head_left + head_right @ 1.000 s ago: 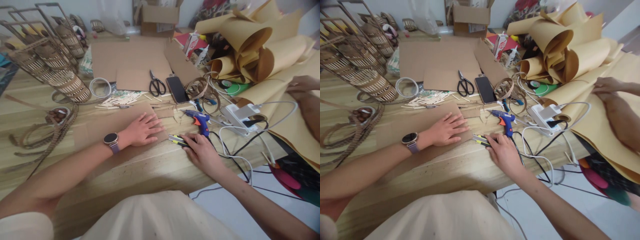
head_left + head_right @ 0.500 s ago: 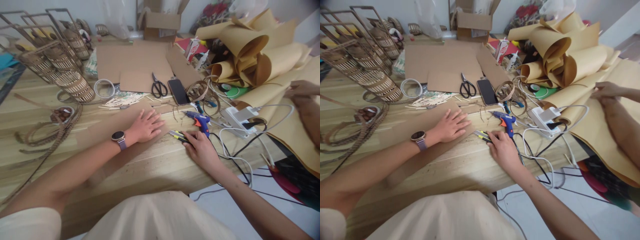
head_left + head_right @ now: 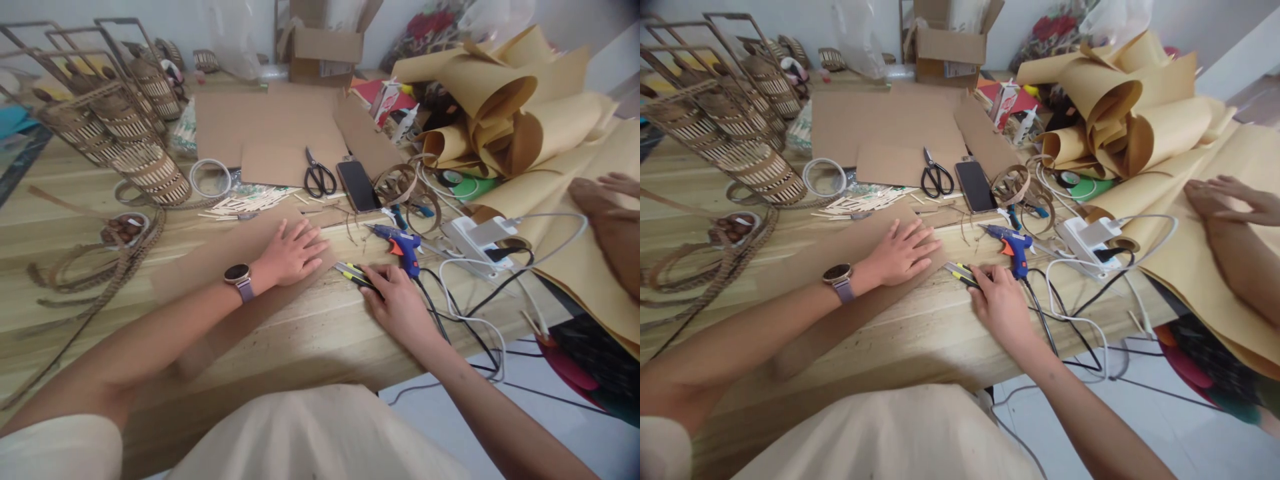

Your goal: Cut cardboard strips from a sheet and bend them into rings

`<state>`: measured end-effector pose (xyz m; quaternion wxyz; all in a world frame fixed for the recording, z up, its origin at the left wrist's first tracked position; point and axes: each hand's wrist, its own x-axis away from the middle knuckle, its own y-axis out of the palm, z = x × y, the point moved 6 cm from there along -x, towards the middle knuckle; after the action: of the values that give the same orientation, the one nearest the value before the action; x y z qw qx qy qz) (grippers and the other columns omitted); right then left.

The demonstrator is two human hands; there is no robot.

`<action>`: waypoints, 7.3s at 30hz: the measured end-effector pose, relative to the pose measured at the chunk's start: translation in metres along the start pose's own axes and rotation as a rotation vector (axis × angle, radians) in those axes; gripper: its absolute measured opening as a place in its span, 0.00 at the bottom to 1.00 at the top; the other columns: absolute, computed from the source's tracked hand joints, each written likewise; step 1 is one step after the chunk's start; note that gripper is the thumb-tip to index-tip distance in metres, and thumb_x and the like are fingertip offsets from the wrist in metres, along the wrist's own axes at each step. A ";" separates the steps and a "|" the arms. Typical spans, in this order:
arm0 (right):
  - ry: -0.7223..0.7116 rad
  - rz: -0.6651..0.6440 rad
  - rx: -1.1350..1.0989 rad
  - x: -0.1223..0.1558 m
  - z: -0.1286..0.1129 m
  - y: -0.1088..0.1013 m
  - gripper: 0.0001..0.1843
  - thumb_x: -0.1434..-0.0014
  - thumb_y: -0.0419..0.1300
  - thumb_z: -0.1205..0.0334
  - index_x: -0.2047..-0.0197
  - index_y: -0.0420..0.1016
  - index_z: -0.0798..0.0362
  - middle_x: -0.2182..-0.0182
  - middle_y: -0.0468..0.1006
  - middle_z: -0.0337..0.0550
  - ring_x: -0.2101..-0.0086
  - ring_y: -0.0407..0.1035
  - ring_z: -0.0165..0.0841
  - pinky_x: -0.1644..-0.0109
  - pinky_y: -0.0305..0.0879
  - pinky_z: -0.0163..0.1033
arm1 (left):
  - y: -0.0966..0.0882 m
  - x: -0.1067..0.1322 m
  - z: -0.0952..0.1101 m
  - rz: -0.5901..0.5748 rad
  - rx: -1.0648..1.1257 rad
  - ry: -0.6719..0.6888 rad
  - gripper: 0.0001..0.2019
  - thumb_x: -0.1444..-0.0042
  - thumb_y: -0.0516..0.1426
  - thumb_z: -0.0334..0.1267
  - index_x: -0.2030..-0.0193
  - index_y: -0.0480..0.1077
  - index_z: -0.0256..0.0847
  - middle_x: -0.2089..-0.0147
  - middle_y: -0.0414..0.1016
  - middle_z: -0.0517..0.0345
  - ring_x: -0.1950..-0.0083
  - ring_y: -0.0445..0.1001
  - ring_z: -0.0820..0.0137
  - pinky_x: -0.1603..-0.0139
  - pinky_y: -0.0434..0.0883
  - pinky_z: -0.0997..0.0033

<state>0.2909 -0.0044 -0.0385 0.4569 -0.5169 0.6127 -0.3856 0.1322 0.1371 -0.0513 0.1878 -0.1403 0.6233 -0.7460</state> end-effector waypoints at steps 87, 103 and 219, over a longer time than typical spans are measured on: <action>-0.142 -0.030 -0.077 -0.053 -0.002 0.018 0.21 0.36 0.55 0.61 0.42 0.75 0.54 0.54 0.74 0.54 0.53 0.70 0.47 0.48 0.69 0.53 | -0.013 0.096 -0.053 -0.055 -0.174 -0.061 0.28 0.28 0.40 0.54 0.26 0.53 0.50 0.22 0.46 0.53 0.24 0.48 0.49 0.28 0.49 0.40; -0.193 -0.040 -0.039 -0.041 -0.012 0.017 0.22 0.35 0.53 0.61 0.41 0.74 0.58 0.54 0.75 0.56 0.54 0.69 0.49 0.48 0.69 0.55 | -0.013 0.104 -0.057 -0.021 -0.138 -0.031 0.28 0.30 0.45 0.55 0.27 0.55 0.52 0.23 0.49 0.52 0.24 0.49 0.50 0.27 0.49 0.45; -0.429 -0.101 0.023 0.046 -0.112 0.028 0.23 0.37 0.54 0.65 0.40 0.71 0.57 0.57 0.75 0.53 0.57 0.70 0.43 0.57 0.75 0.47 | -0.014 0.159 -0.039 0.076 -0.140 -0.199 0.28 0.29 0.43 0.55 0.28 0.58 0.48 0.24 0.52 0.48 0.25 0.48 0.45 0.30 0.47 0.34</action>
<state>0.1729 -0.0453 -0.0408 0.5629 -0.6117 0.4704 -0.2962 -0.0277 0.1009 -0.0488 0.2666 -0.2023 0.6571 -0.6754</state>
